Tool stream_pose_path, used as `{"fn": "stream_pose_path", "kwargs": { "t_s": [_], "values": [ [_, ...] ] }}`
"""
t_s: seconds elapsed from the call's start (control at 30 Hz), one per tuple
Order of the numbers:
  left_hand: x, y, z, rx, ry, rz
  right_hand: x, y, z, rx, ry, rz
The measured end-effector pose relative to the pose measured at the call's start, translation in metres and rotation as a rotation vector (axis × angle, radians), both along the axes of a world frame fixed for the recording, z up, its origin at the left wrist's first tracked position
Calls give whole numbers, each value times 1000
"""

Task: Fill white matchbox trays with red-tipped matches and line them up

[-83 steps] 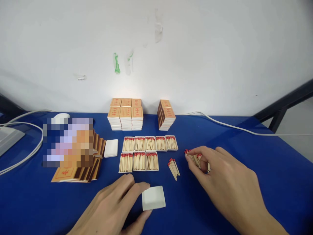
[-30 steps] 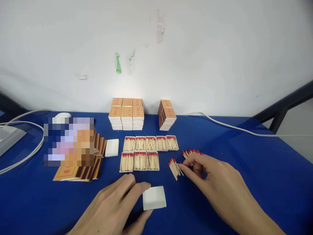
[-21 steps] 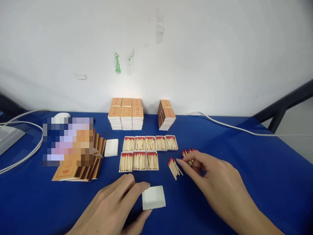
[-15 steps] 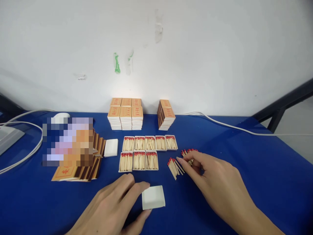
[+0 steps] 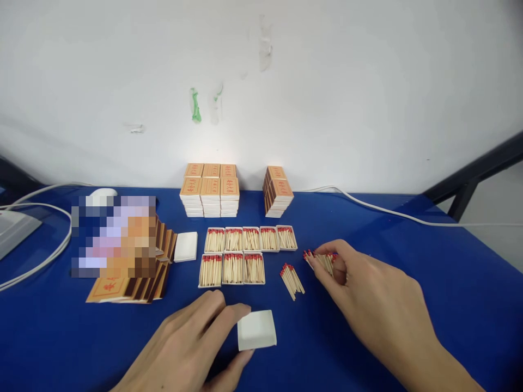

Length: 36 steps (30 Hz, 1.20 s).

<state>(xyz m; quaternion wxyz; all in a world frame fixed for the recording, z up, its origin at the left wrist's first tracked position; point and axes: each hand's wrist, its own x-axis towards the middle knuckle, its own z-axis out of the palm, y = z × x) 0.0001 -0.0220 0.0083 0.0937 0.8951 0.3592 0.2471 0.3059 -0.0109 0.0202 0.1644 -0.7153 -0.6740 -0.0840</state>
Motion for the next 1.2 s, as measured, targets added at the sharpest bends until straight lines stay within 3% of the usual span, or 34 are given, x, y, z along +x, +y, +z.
{"fn": "stream_pose_path", "kwargs": {
  "t_s": [0.33,0.7,0.97,1.2],
  "values": [
    [2,6,2,11,4,-5,2,0,-3,-20,14,84],
    [0,4,-2,0,2,-23,0,1,-4,-61,23,12],
    [2,5,2,5,-9,-17,-2,-1,-6,-25,-7,83],
    [-2,4,-2,-13,-10,-18,-2,-2,-4,-17,-60,52]
  ]
}}
